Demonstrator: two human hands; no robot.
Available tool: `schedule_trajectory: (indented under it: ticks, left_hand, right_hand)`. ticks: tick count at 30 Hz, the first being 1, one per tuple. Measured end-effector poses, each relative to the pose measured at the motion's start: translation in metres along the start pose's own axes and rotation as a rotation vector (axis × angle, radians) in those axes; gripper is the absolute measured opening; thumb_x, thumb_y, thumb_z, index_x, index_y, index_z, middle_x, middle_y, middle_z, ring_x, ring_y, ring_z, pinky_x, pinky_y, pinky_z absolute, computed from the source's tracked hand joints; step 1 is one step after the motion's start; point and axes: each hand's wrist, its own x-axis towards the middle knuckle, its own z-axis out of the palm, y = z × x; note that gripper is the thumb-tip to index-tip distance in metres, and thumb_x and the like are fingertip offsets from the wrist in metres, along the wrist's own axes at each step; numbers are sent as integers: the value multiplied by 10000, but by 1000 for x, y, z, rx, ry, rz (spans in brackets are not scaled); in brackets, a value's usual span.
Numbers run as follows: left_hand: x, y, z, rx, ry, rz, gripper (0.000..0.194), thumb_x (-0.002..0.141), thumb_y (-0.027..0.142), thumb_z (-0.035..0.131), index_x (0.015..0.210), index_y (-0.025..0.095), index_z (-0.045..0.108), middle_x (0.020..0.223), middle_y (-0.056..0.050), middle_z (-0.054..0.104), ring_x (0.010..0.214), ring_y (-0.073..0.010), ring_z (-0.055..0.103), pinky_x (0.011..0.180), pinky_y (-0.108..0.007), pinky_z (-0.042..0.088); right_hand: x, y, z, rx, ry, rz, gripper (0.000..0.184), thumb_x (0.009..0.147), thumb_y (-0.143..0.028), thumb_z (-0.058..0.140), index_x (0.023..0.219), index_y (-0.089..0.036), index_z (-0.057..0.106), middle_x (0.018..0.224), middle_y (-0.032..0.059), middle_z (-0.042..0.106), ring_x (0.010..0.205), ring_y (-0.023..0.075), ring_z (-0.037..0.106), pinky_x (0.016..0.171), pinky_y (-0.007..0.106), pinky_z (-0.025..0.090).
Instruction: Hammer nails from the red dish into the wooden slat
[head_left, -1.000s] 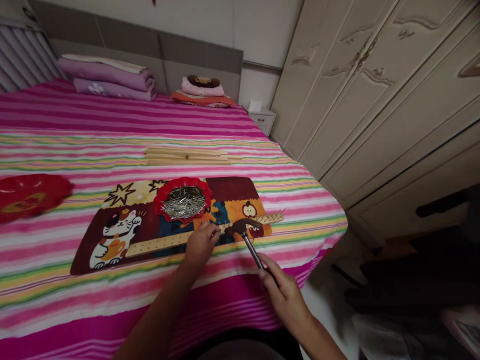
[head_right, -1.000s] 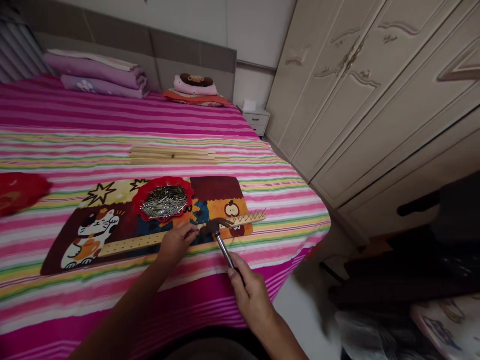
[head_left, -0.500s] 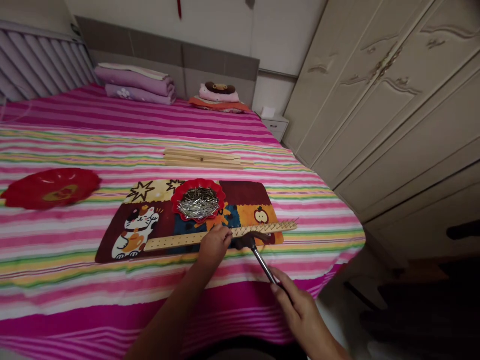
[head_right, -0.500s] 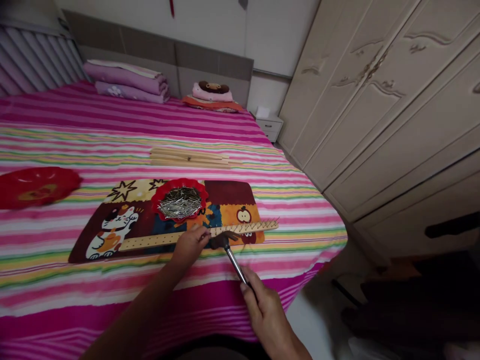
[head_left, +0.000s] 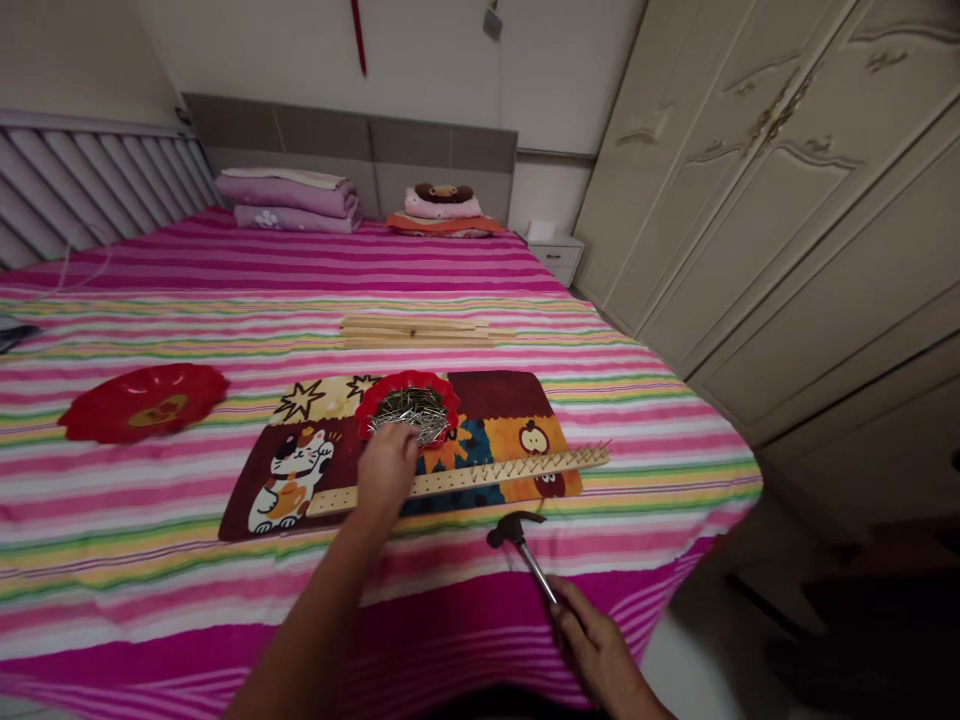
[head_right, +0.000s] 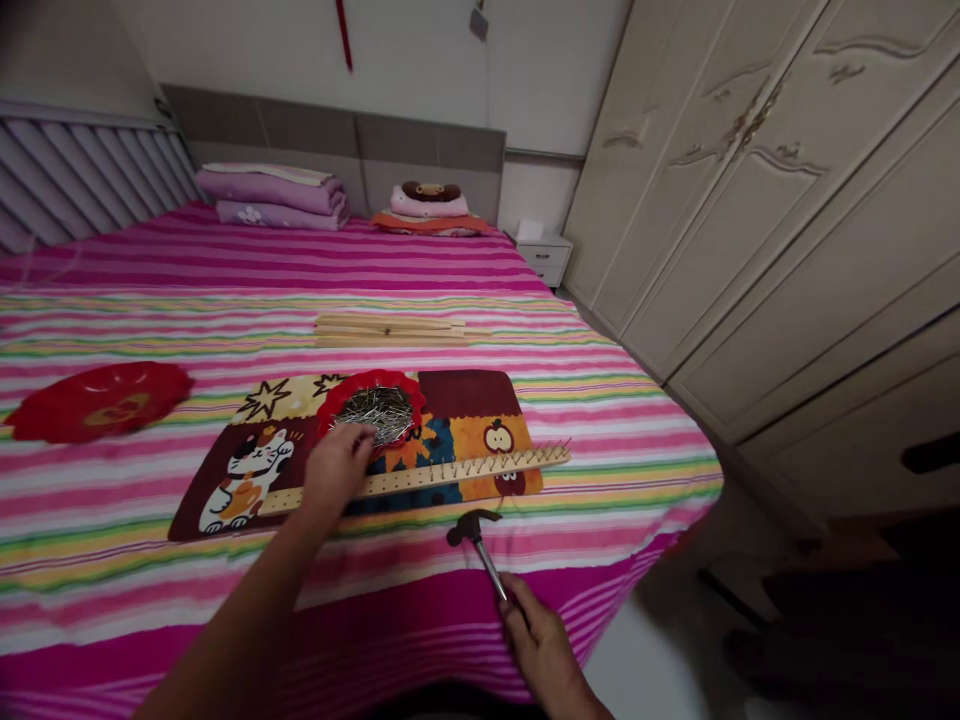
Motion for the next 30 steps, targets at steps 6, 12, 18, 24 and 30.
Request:
schedule_trajectory:
  ticks: [6,12,18,24,30]
  left_hand:
    - [37,-23,-17,357,-202,13,265,783,218,469,913,177,696,944,-122,654,912,-274,573,786,-354,412]
    - [33,-14,-16,384,-231,37,246,820,261,441,841,203,679,877,-98,657,889,-245,582,713,-321,388]
    - [36,-23,-18,81,-155,-33,235,803,300,471,864,221,683,903,-47,686,846,-191,599,744,-271,401]
    - [37,-22,-17,-300,-47,-208,216,681,354,564,803,218,678,723,-2,681,697,-165,599,681,-253,422]
    - [30,-11,-15,-854,-74,-294,389,553,372,655,883,166,647,511,65,538,494,-93,474,523,-210,373]
  right_hand:
    - [2,-1,2,20,26,15,515,815,-532,474,1126,-160,649,568,-13,543,509,142,493,480,227,435]
    - [4,11,5,27,52,21,514,798,-551,483,1107,-179,657,567,-12,542,497,139,479,459,225,418]
    - [4,14,6,53,31,58,555,793,-568,476,1143,-167,634,526,-30,494,457,126,437,420,216,379]
    - [2,5,4,36,20,75,550,799,-564,472,1149,-171,628,545,-29,491,453,119,420,418,214,369]
    - [0,-1,3,53,17,61,500,810,-537,478,1128,-183,630,530,-40,457,443,112,397,405,209,347]
